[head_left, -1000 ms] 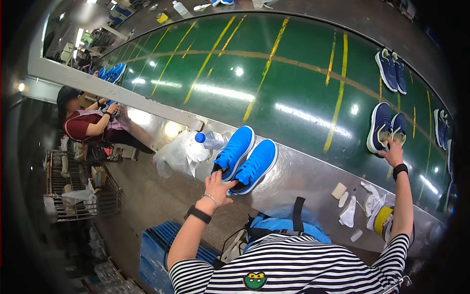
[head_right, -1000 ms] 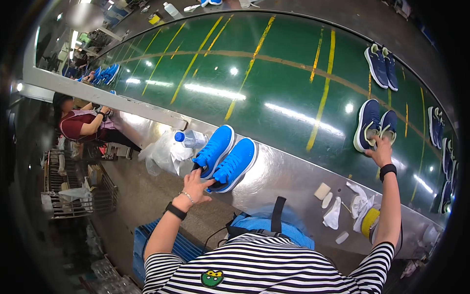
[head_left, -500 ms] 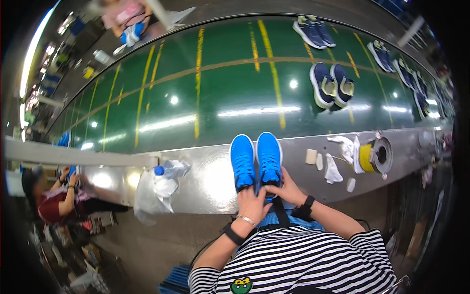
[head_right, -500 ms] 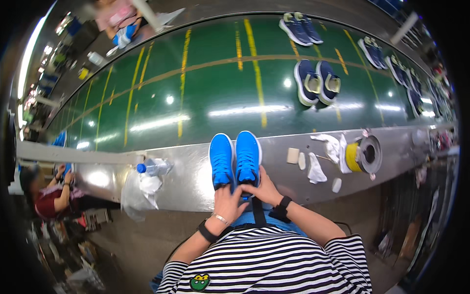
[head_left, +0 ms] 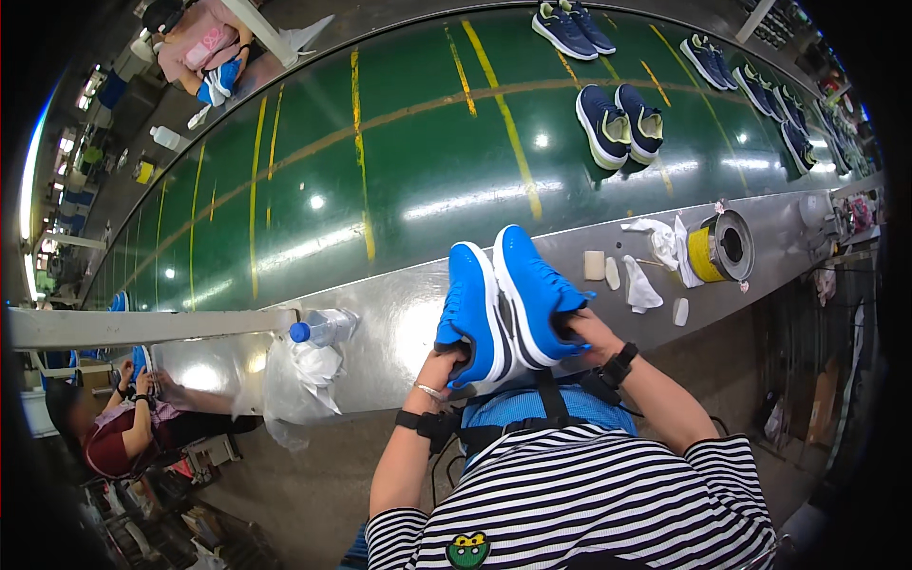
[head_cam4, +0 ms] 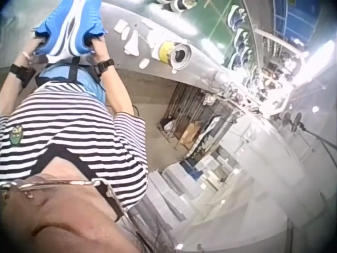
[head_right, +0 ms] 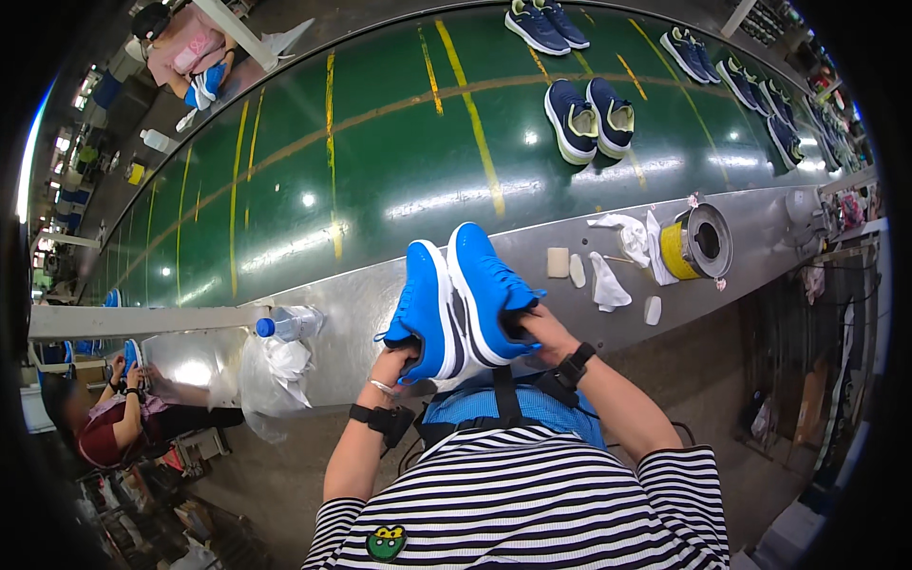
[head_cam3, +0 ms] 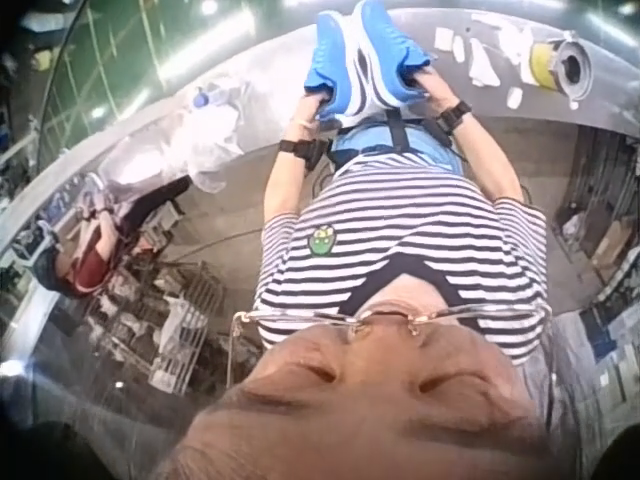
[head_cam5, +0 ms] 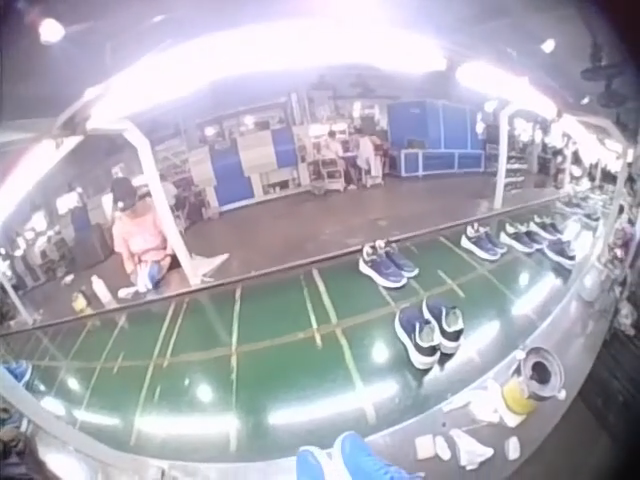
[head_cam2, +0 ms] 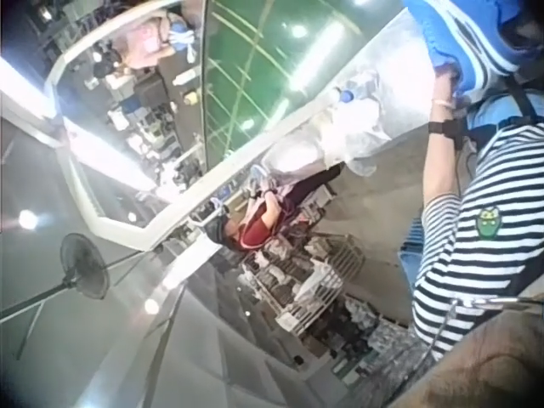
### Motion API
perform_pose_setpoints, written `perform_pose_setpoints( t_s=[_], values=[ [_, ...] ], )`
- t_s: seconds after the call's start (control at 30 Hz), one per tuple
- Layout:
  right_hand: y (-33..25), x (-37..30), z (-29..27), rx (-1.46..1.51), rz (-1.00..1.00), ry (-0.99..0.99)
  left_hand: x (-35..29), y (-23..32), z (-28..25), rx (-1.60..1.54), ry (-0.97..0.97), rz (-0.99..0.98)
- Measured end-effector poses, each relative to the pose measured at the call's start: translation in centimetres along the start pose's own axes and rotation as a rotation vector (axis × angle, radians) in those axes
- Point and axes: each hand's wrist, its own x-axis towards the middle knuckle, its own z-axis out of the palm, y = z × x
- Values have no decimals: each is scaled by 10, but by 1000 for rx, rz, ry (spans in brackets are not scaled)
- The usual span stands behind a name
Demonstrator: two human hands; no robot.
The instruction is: Apply glue to the edges and soles of shoes on a manufacturing line using a small brush or applicator.
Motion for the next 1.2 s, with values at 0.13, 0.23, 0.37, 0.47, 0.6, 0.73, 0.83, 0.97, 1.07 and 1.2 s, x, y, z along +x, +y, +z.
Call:
perform_pose_setpoints(
  t_s=[0.13, 0.23, 0.37, 0.47, 0.6, 0.73, 0.83, 0.97, 1.07, 1.2],
  values=[
    [5, -7, -7, 60, -28, -76, -12, -11, 0, -142, -107, 33],
    [7, -2, -12, 137, -16, -104, -8, -17, -3, -133, -118, 33],
    [6, 1, -15, 98, 11, -107, -6, -17, -2, -146, -139, 37],
    [2, -2, -12, 56, 43, -100, -3, -22, -7, -136, -164, 66],
    [-10, -13, 2, -57, 12, -35, -11, -15, 2, -160, -145, 69],
    [-10, -12, -1, -155, -9, -71, -8, -18, 0, -150, -142, 94],
    [-4, -8, -6, -42, -27, -83, -9, -17, -3, -137, -159, 104],
    [-5, -8, -4, -8, -55, -145, -8, -15, -7, -38, -126, 110],
    [5, 0, -15, 34, -41, -166, -4, -22, -12, -36, -156, 185],
    [8, 4, -25, -59, -70, -134, -1, -22, -17, -47, -195, 246]
  ],
)
